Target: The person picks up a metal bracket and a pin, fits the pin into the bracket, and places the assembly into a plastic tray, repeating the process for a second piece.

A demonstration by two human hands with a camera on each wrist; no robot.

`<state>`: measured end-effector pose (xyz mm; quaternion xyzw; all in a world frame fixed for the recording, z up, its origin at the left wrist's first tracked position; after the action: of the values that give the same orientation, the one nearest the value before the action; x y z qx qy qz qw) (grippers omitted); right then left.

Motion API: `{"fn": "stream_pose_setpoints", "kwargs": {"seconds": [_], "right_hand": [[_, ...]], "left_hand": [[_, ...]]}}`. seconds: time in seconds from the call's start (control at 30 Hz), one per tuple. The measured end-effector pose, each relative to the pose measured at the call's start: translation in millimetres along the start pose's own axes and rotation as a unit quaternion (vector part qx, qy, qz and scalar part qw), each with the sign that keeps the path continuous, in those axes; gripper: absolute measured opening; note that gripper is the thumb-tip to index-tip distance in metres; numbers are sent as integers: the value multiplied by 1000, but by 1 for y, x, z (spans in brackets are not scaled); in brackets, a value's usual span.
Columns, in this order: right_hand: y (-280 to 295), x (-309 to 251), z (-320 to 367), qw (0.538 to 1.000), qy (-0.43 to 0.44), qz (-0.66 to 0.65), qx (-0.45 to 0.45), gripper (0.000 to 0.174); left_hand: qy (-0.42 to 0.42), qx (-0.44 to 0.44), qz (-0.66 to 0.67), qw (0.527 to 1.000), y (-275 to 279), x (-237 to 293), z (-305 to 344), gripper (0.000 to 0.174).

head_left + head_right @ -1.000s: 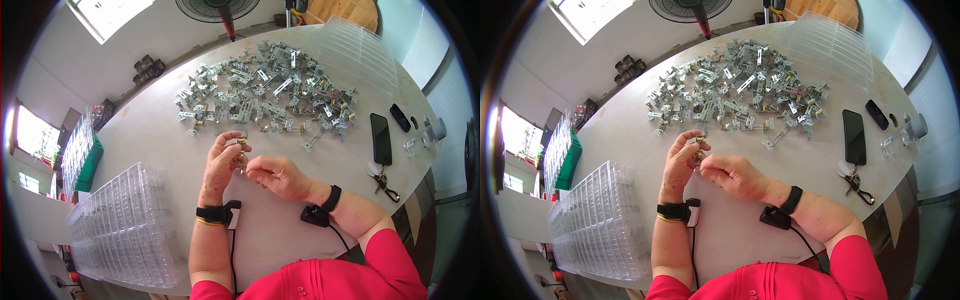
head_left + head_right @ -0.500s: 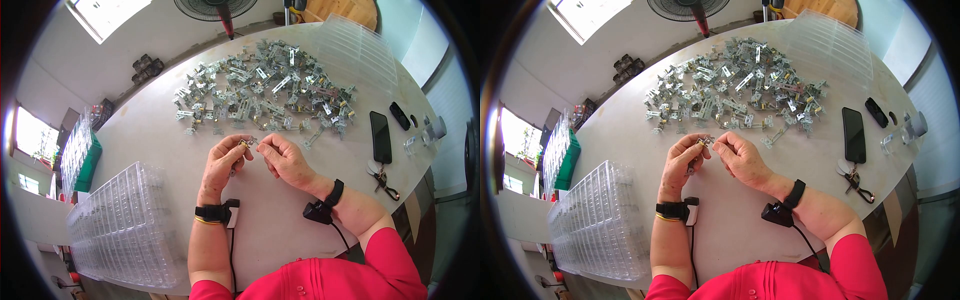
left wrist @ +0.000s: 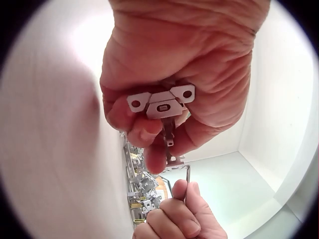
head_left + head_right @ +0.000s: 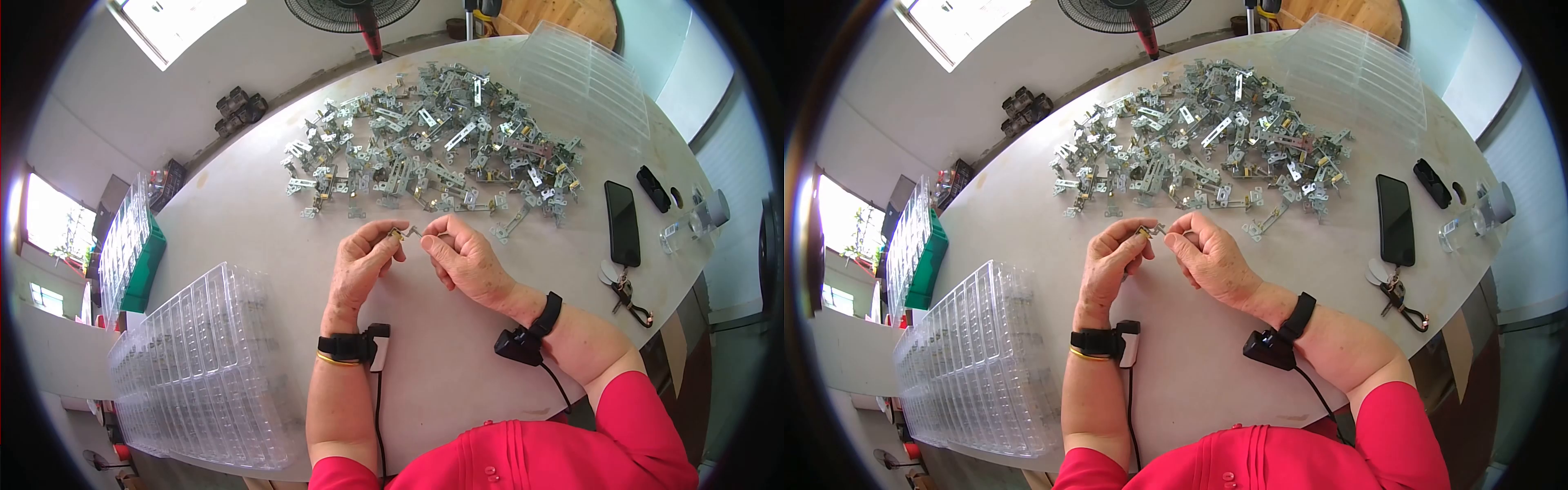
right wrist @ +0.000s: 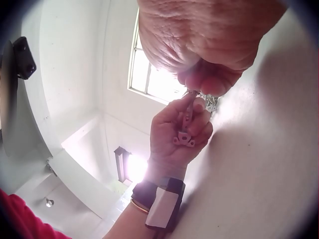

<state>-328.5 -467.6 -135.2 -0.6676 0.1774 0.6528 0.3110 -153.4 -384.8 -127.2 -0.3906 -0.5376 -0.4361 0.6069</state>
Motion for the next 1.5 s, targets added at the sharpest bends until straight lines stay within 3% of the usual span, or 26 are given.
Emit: {"fn": "stream_pose_setpoints", "kwargs": {"seconds": [0.27, 0.47, 0.67, 0.77, 0.83, 0.93, 1.03, 1.07, 1.13, 1.23, 1.5], "right_hand": [[2, 0, -2, 999, -26, -19, 3, 29], [3, 4, -3, 998, -46, -16, -26, 25], [0, 2, -2, 998, -49, 39, 15, 18], [0, 4, -3, 992, -18, 116, 41, 17], [3, 15, -6, 986, 77, 131, 66, 15], [4, 9, -5, 992, 58, 68, 90, 12], [4, 0, -5, 993, 64, -17, 102, 12], [4, -3, -4, 992, 65, -17, 104, 12], [3, -6, -1, 998, -22, -4, 62, 13], [-1, -6, 1, 999, -26, 24, 22, 14], [-2, -4, 0, 999, -43, 23, 7, 15]], "left_hand": [[-7, -30, -78, 996, -5, 7, 1, 29], [-11, -29, -81, 996, -6, 2, 0, 21], [-19, -40, -69, 997, -4, -6, -3, 18], [-13, -54, -61, 997, -4, -6, -3, 17], [-5, -64, -56, 996, -5, -5, -1, 16], [-9, -117, -82, 990, -7, 2, 2, 15], [12, -96, -8, 995, -8, 8, 4, 15], [7, -72, 26, 997, -3, 6, 3, 15], [4, -51, 60, 997, 4, 1, 0, 14], [-23, -15, 142, 990, 11, -6, -3, 14], [-26, -16, 146, 989, 9, -7, -4, 14]]}}
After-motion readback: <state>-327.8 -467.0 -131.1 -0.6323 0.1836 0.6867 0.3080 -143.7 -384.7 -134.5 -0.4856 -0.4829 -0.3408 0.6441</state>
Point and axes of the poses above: each hand's wrist, its own z-axis away from the middle knuckle, its own y-axis out of the back of the hand, x = y × z, the point moved 1 cm from there along -z, towards the middle knuckle
